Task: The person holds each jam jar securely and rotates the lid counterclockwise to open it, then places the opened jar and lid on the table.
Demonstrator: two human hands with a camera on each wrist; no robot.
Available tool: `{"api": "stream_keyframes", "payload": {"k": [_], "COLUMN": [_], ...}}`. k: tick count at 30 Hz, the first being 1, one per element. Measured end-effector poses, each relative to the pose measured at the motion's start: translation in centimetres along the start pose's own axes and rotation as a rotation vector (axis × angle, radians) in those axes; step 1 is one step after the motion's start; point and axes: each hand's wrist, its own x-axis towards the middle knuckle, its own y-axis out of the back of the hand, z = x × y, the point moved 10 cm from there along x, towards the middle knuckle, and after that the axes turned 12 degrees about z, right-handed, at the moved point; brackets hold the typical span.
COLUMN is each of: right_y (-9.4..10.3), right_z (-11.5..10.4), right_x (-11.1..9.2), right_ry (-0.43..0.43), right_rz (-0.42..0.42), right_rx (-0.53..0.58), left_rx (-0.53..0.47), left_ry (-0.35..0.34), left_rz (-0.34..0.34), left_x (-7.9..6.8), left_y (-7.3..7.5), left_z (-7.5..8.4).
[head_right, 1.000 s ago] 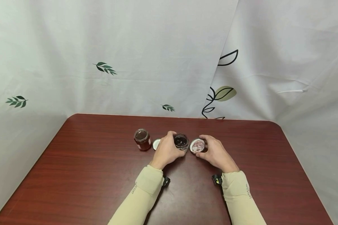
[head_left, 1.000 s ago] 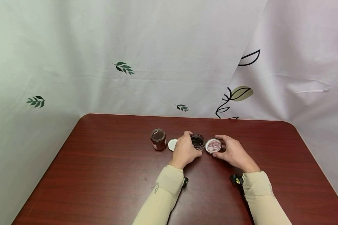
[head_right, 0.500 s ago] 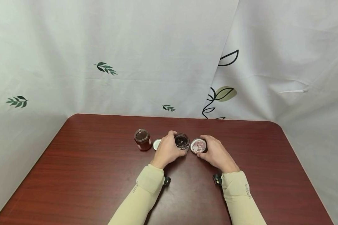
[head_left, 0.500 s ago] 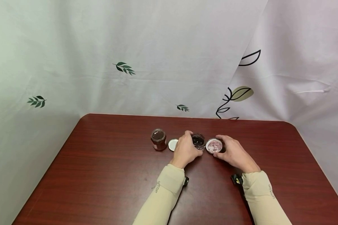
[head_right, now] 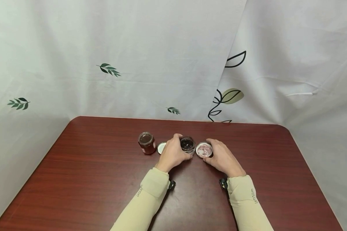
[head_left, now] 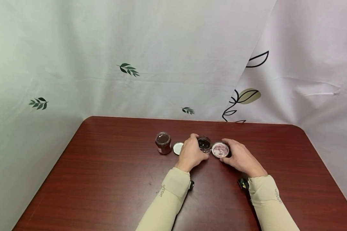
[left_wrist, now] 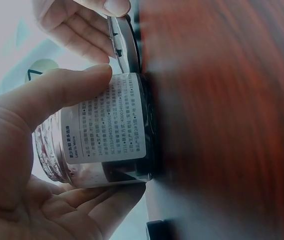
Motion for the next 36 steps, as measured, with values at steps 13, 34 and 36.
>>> {"api": "stream_keyframes", "payload": {"k": [13,34,36], "right_y": [-0.04,-0.11,-0.13], "right_z": [-0.34,-0.27,-0.27], "right_x": [0.15,0.10,0.13], "right_ry": [0.030,0.012,0.008], "right_rz": [0.009,-0.002,-0.004], "right_rx": [-0.033,-0.031,-0.027], "left_rx": [0.009,0.005,0.006], "left_ry": [-0.017,-0.015,-0.018], "left_rz": [0.005,-0.003,-0.003], "left_x": [0.00,-0.01,-0.01], "left_y": [0.08,0.01,0.02], "left_z": [0.22,0.13,0.15]}}
